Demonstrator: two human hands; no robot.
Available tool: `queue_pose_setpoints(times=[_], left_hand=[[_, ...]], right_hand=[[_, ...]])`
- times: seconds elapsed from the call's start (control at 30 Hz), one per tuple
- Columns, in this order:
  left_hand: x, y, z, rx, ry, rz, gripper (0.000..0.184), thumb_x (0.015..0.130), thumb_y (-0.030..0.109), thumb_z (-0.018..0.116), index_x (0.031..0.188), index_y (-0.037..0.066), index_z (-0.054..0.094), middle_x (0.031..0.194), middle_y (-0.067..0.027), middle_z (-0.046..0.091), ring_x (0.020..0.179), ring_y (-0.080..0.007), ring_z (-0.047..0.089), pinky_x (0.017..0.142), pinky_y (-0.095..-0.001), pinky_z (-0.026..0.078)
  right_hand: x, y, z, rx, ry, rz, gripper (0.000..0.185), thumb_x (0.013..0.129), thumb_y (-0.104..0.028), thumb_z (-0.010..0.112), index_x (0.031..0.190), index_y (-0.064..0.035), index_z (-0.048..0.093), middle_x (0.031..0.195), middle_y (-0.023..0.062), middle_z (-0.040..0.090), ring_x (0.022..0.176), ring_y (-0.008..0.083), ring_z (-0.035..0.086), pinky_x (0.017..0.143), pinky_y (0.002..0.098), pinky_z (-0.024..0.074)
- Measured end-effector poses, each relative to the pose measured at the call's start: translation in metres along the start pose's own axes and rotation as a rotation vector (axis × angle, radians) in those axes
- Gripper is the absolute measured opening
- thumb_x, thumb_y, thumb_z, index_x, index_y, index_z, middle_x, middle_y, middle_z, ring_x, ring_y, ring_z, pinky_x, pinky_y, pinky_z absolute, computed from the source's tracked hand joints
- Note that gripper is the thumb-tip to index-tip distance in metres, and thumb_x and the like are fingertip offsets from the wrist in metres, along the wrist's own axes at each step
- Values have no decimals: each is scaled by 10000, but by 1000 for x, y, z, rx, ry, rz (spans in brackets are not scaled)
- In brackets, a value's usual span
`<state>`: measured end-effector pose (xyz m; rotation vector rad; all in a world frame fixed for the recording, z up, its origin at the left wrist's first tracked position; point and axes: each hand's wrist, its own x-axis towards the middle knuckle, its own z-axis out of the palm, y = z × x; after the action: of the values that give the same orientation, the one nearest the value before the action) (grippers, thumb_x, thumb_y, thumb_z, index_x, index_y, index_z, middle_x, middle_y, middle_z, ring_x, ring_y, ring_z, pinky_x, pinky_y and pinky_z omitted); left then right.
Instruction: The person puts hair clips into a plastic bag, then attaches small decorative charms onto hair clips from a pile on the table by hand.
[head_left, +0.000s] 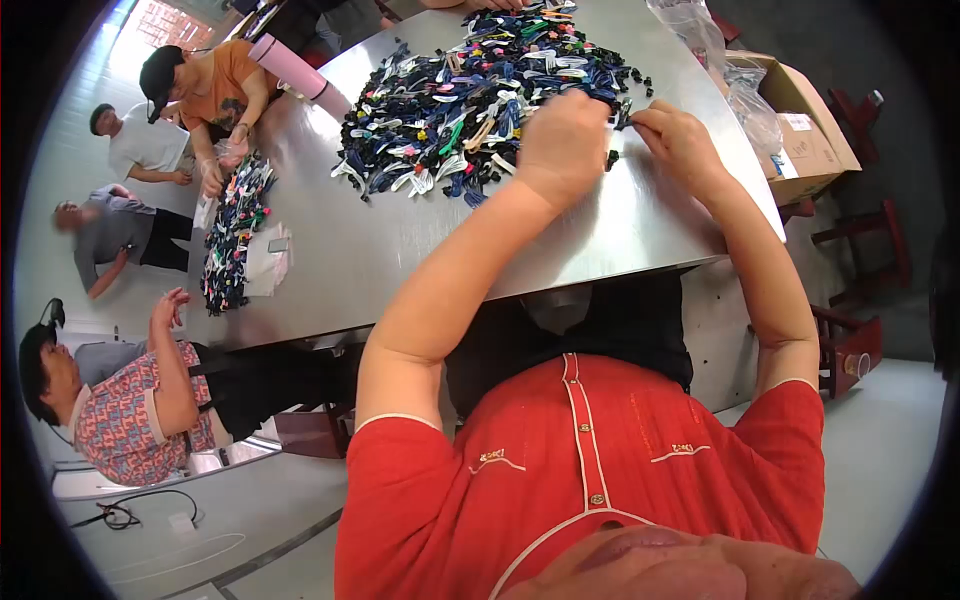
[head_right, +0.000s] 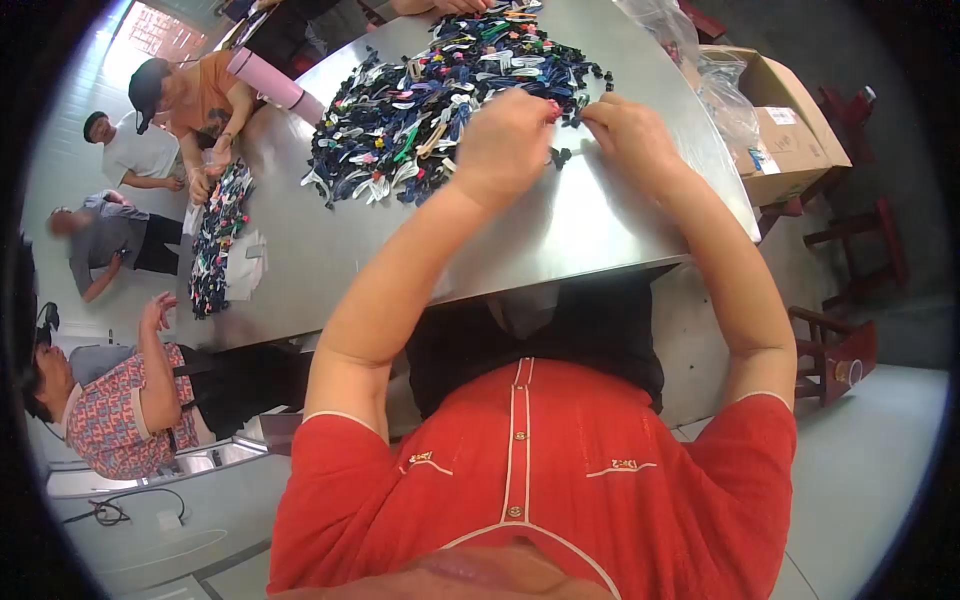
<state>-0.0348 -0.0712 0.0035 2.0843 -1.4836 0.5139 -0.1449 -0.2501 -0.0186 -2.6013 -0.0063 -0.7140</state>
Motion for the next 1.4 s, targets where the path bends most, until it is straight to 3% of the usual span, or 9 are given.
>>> queue_pose_setpoints(times=[0.17, 0.33, 0.53, 0.67, 0.83, 0.97, 1.03, 1.2, 1.4], left_hand=[[-8, -56, -26, 309, -6, -435, 307, 833, 281, 714, 993, 23, 666, 1050, -182, 606, 988, -379, 599, 821, -472, 494], [-18, -76, -11, 87, -48, -293, 240, 815, 203, 721, 986, 42, 669, 887, -174, 625, 862, -366, 628, 776, -456, 500], [1, -40, 6, -77, -165, -194, 131, 835, 142, 705, 930, 51, 708, 960, -147, 619, 911, -345, 629, 800, -441, 512], [5, -35, 14, -126, -178, -83, 116, 851, 143, 693, 935, 67, 719, 952, -134, 617, 911, -335, 631, 799, -427, 515], [2, -33, 6, -165, -212, -67, 135, 862, 158, 688, 972, 93, 731, 954, -87, 637, 906, -298, 653, 796, -392, 533], [0, -35, 5, -194, -184, -93, 141, 867, 164, 682, 984, 100, 727, 961, -94, 630, 894, -308, 649, 789, -400, 532], [-1, -40, 9, -191, -128, -76, 127, 866, 166, 680, 964, 94, 719, 953, -101, 622, 879, -321, 644, 777, -411, 529], [1, -40, 6, -71, -180, -124, 126, 841, 197, 695, 891, 87, 660, 911, -122, 639, 863, -348, 650, 755, -456, 529], [-11, -22, -17, 48, 53, -57, 270, 742, 235, 780, 896, 66, 635, 952, -125, 573, 950, -318, 567, 806, -434, 468]], right_hand=[[-3, 12, 4, -20, 191, 98, 138, 918, -106, 620, 994, -16, 693, 923, 144, 632, 861, 344, 639, 761, 394, 507], [-5, 22, 15, -28, 175, 139, 138, 918, -118, 612, 974, -25, 698, 937, 164, 631, 877, 368, 633, 773, 414, 508], [-4, 26, -11, -76, 293, 166, 146, 907, -135, 625, 999, -64, 713, 954, 139, 650, 893, 352, 643, 790, 411, 515], [-9, 79, -66, -438, 459, 444, 214, 894, -220, 620, 1063, -145, 727, 1052, 106, 696, 960, 315, 666, 830, 410, 530], [-21, 143, -93, -688, 109, 710, 268, 940, -295, 551, 1091, -138, 709, 1062, 115, 692, 985, 328, 666, 849, 443, 530], [-13, 124, -74, -633, 223, 551, 240, 932, -245, 558, 1087, -151, 715, 1035, 105, 705, 1021, 336, 664, 884, 442, 521], [4, 79, -59, -213, 200, 344, 217, 912, -220, 616, 1082, -136, 721, 1068, 97, 701, 1031, 327, 658, 883, 426, 518], [19, 5, -9, -114, -159, -160, 159, 805, -101, 701, 960, -69, 689, 932, 115, 635, 867, 339, 638, 768, 433, 518], [23, -4, 11, -67, -182, -17, 314, 778, -36, 673, 1086, -90, 691, 964, 136, 635, 901, 350, 640, 790, 434, 520]])
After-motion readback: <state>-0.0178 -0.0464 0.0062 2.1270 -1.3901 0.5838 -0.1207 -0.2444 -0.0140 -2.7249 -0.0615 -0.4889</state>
